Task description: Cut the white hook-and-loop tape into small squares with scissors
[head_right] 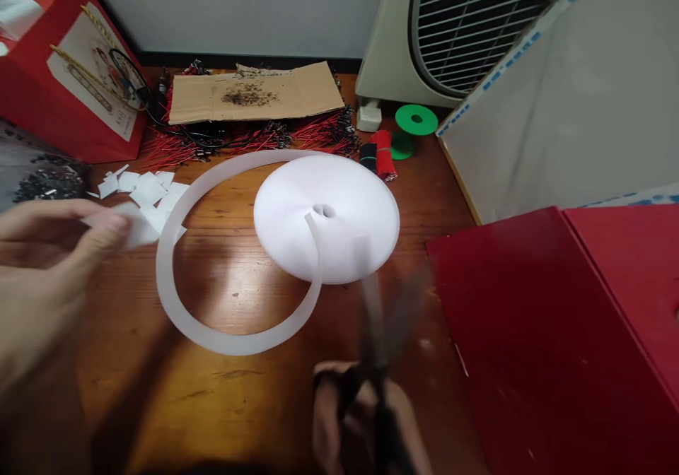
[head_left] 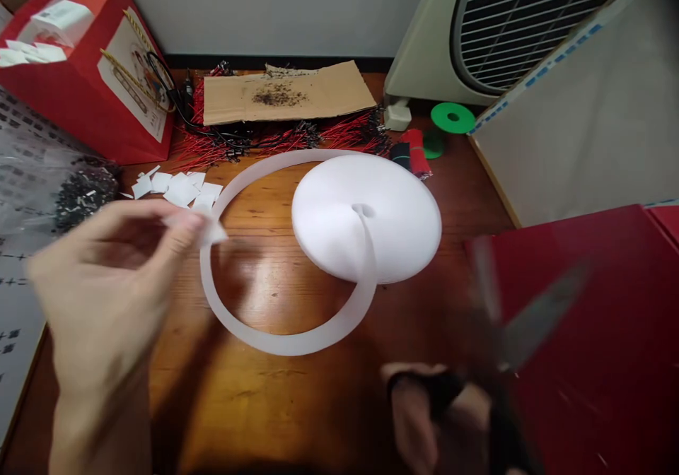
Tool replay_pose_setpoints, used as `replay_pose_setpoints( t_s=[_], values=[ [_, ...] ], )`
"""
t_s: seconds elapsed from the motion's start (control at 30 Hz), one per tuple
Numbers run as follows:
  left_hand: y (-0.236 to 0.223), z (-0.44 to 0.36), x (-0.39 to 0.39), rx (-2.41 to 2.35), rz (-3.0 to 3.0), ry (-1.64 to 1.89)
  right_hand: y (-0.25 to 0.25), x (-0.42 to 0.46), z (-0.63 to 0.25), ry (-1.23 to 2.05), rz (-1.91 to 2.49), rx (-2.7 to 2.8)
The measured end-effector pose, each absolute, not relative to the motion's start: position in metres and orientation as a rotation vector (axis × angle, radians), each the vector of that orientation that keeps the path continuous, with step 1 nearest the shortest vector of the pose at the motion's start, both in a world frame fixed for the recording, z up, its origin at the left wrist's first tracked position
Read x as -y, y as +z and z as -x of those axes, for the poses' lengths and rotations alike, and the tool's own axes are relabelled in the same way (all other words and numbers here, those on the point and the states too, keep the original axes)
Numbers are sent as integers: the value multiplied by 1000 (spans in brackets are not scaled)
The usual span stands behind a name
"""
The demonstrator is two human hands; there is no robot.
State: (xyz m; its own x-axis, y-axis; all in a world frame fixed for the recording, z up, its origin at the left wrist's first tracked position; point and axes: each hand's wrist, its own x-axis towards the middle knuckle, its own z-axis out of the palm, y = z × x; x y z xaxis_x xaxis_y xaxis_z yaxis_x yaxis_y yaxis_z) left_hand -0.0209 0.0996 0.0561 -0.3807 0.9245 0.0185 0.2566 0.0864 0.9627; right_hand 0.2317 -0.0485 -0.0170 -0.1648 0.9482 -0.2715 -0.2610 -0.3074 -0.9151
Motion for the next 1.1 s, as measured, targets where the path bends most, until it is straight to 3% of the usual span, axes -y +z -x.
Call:
replay_pose_setpoints(
  t_s=[0.1,0.17,0.57,0.67,0.83,1.1],
  values=[
    [59,-20,-105,-1311,-1216,999,-14,22,-231,1201,1267,876],
    [54,-42,-118,-1152,-1165,848,-16,9,-231,1092,1321,925],
    [30,-88,-176,-1250,-1411,523,-25,-4,-218,1154,1508,1085],
    [32,-76,-164,-1203,-1401,573,-23,-1,-217,1134,1521,1044],
    [42,-46,-119,-1212,-1150,751,-21,2,-205,816,1548,1066],
    [19,-25,-78,-1255,-963,954,-14,-26,-186,1239,1218,922]
  ],
)
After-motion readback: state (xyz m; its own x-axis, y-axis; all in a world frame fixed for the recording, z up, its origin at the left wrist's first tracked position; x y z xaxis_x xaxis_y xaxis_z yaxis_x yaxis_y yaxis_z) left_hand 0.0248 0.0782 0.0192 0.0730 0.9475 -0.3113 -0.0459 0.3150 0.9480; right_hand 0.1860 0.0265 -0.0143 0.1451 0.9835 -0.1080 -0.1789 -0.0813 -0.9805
